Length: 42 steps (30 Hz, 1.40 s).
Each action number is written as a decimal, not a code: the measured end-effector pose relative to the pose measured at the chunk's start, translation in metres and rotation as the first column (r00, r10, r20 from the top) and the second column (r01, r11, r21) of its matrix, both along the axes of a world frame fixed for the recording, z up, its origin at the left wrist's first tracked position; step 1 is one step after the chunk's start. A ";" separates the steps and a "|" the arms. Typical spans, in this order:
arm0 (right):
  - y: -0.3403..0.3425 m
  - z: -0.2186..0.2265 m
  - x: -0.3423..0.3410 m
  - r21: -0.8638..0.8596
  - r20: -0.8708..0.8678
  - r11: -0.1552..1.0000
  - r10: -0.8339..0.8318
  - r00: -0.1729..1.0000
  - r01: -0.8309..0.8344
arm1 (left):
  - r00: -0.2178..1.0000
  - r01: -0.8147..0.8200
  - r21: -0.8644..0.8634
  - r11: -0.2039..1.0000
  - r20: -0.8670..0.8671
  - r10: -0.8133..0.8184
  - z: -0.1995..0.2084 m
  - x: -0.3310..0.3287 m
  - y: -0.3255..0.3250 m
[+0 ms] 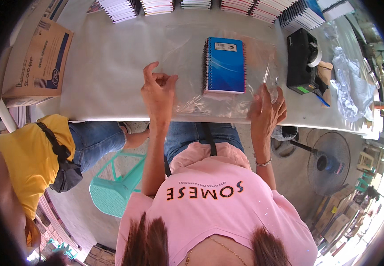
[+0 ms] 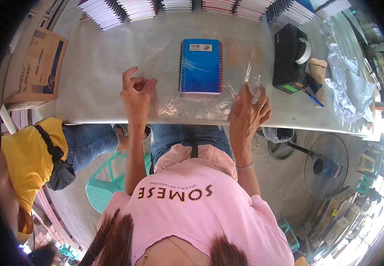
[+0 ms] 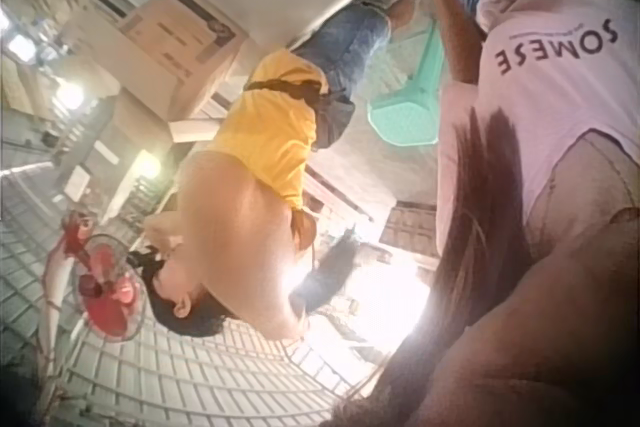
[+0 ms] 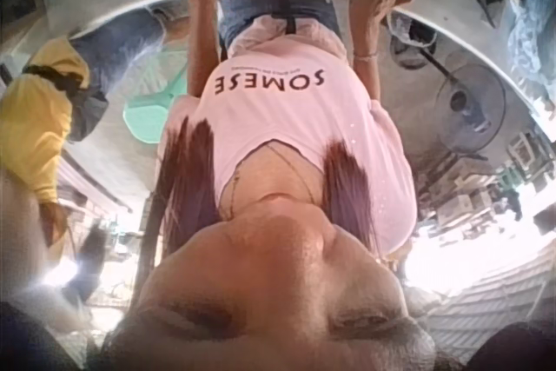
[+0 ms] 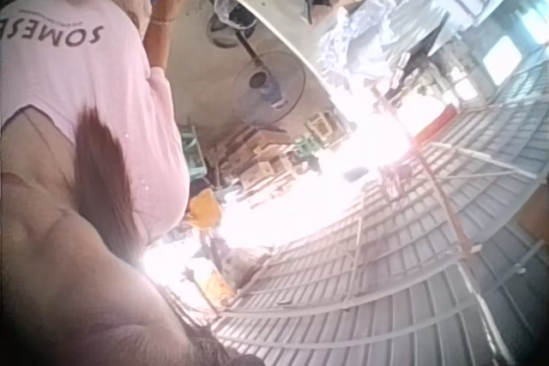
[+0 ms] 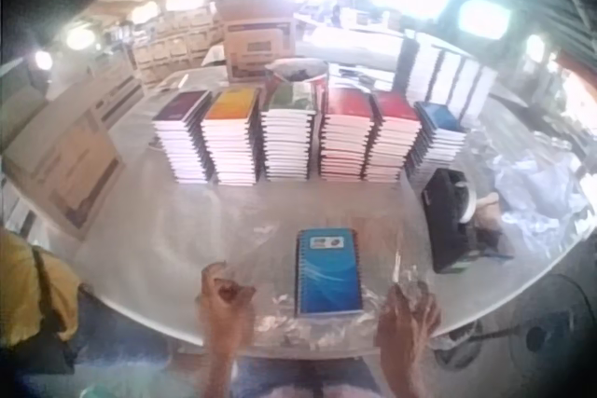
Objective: The person selects notebooks of different colors to form a stack, slides the stack into a plastic sleeve, seals the sleeve using tape from a dispenser, and places the sealed bundle on a table.
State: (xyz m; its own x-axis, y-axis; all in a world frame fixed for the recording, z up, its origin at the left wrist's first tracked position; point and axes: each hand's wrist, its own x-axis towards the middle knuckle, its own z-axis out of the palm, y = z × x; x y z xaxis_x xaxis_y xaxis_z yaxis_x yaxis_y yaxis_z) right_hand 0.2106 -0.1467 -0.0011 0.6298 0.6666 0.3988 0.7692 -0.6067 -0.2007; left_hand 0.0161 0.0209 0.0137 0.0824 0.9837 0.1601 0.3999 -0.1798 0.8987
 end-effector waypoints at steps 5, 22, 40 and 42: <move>-0.002 0.007 0.002 0.068 -0.109 0.990 -0.117 0.987 0.125 | 0.997 0.071 -0.078 0.994 0.012 -0.071 0.000 -0.006 0.003; -0.017 0.035 0.034 0.214 -0.749 0.954 0.021 0.662 0.212 | 0.997 0.073 0.082 0.994 -0.037 -0.070 0.006 0.003 -0.020; -0.008 0.049 0.038 0.171 -0.680 0.969 -0.016 0.733 0.179 | 0.976 0.125 -0.010 0.992 -0.178 -0.124 0.013 -0.008 -0.016; -0.008 0.048 0.038 0.153 -0.633 0.980 -0.002 0.774 0.128 | 0.967 0.131 -0.157 0.979 -0.195 -0.161 0.024 -0.008 -0.017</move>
State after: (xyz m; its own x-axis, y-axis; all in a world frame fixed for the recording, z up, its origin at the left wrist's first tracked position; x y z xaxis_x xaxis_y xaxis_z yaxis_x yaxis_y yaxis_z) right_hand 0.2490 -0.1550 0.0466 0.8202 0.5720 0.0065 0.3936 -0.5561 -0.7320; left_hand 0.0079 0.0043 0.0375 0.2436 0.9697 -0.0158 0.5579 -0.1267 0.8202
